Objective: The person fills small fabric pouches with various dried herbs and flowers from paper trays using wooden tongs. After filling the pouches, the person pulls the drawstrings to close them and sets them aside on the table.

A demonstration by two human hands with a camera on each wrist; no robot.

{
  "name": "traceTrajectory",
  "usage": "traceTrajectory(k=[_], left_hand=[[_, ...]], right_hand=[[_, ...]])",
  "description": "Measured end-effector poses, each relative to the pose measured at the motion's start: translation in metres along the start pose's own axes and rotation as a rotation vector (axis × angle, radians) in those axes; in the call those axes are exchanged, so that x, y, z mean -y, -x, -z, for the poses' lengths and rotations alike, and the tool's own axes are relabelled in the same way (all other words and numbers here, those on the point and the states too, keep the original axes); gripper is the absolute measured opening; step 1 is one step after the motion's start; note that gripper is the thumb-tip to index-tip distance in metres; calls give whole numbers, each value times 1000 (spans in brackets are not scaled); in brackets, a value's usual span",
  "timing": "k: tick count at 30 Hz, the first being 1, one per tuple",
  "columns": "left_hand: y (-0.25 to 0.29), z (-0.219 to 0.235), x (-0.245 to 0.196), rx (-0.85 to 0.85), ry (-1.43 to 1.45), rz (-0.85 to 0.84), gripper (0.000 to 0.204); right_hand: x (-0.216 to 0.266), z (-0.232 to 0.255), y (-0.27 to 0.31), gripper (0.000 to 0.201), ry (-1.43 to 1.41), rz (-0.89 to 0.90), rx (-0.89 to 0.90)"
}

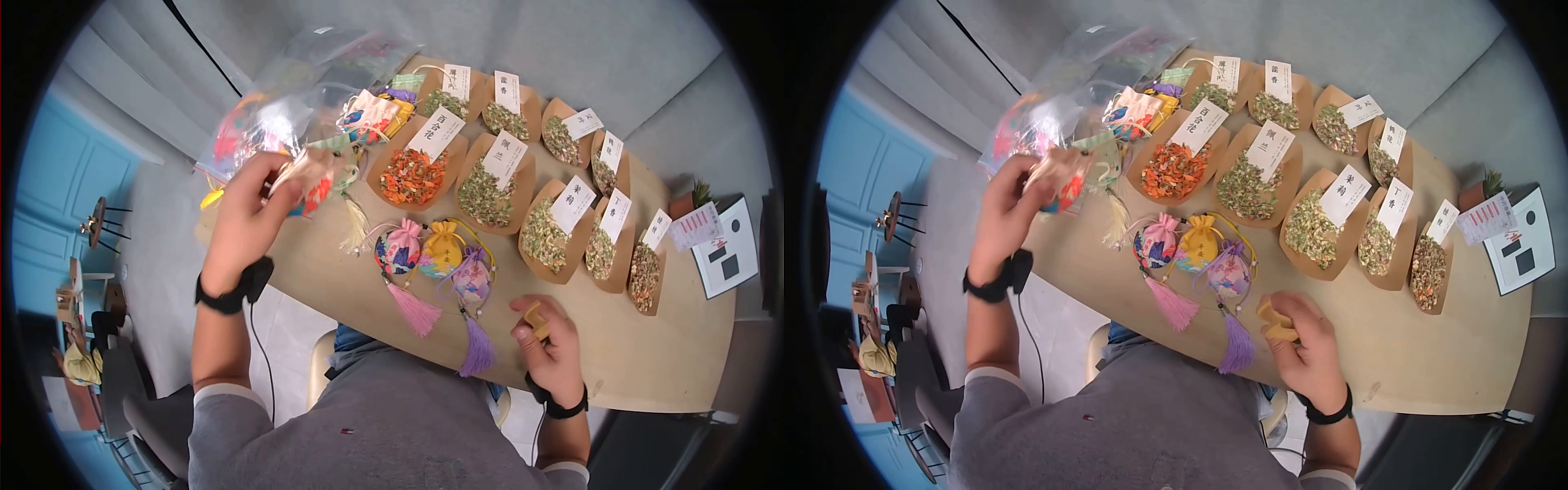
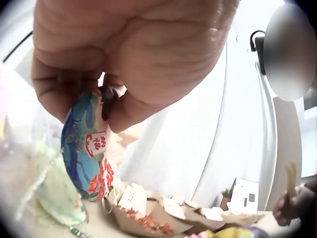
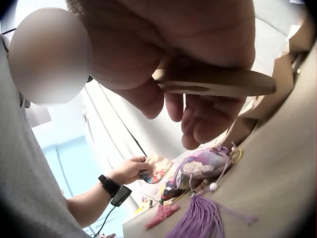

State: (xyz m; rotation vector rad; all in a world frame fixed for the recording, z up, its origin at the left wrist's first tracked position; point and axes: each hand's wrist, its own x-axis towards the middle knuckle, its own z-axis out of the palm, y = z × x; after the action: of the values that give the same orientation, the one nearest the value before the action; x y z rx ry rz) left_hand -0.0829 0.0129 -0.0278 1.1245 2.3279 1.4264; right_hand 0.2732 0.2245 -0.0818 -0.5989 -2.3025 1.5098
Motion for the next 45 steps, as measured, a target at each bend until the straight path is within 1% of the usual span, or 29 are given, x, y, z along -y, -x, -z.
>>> traceTrajectory(k=[1, 2, 3, 4, 6, 7, 9, 10, 12, 13, 14, 16, 17, 19, 20, 22, 24, 26, 27, 29, 31, 32, 33, 34, 36, 37, 40, 42, 45], left_hand=[[12, 4, -16, 4, 0, -2, 16], [23, 7, -31, 65, -44, -101, 16], [35, 8, -45, 124, -89, -199, 16], [46, 4, -58, 153, -122, -259, 18], [58, -13, -65, 287, -47, -436, 17], [62, -24, -69, 283, -49, -437, 17], [68, -46, -75, 494, 173, -487, 19], [71, -54, -75, 510, 182, -492, 19], [74, -76, -72, 567, 314, -335, 21], [74, -89, -68, 558, 331, -360, 20], [76, -100, -64, 597, 359, -375, 20], [76, -121, -59, 654, 368, -280, 29], [73, -130, -62, 685, 387, -290, 29], [63, -147, -71, 620, 120, -555, 43], [59, -153, -78, 639, 138, -566, 43], [49, -161, -91, 801, 125, -820, 55], [47, -175, -100, 858, 120, -811, 58], [44, -188, -106, 902, 96, -804, 60], [44, -195, -107, 903, 96, -784, 57], [44, -206, -109, 910, 94, -756, 53], [45, -217, -110, 823, 95, -795, 36], [45, -223, -109, 828, 92, -790, 36], [46, -229, -107, 803, 88, -825, 30], [46, -234, -107, 777, 84, -861, 24], [44, -238, -109, 774, 49, -886, 22], [42, -240, -110, 769, 18, -913, 20], [40, -243, -108, 786, -25, -918, 22], [42, -246, -111, 779, -54, -904, 21], [47, -254, -124, 751, -67, -863, 18]], right_hand=[[11, 3, -5, 34, 63, 104, -17], [20, 6, -9, 37, 127, 210, -32], [28, 8, -13, 43, 98, 255, -23], [38, 6, -15, 43, 99, 256, -24], [60, -3, -19, 47, -76, 305, 36], [67, -6, -21, 47, -76, 309, 37], [75, -11, -25, 44, -138, 378, 190], [70, -12, -26, 44, -135, 367, 175], [50, -13, -20, 32, -40, 501, 218], [46, -13, -12, 26, -84, 418, 178], [39, -7, -5, 26, -66, 388, 143], [24, 4, 7, 30, -183, 265, 316], [20, 6, 14, 29, -181, 262, 270], [12, 10, 24, 28, -235, 238, 196], [9, 14, 29, 27, -297, 240, 149], [7, 27, 35, 25, -305, 232, 127], [3, 34, 41, 24, -327, 232, 121], [-6, 38, 46, 21, -332, 236, 1], [-5, 40, 49, 21, -337, 235, 0], [-3, 42, 56, 16, -422, -85, -121], [-14, 37, 58, 15, -443, -116, -170], [-19, 35, 59, 14, -457, -143, -221], [-20, 34, 61, 16, -505, -224, -253], [-21, 34, 60, 16, -512, -226, -253], [-23, 34, 57, 18, -512, -110, -462], [-26, 37, 58, 20, -367, -191, -527], [-28, 48, 56, 19, -319, -205, -508], [-33, 49, 57, 17, -357, -221, -516], [-32, 51, 56, 16, -259, -160, -459]])
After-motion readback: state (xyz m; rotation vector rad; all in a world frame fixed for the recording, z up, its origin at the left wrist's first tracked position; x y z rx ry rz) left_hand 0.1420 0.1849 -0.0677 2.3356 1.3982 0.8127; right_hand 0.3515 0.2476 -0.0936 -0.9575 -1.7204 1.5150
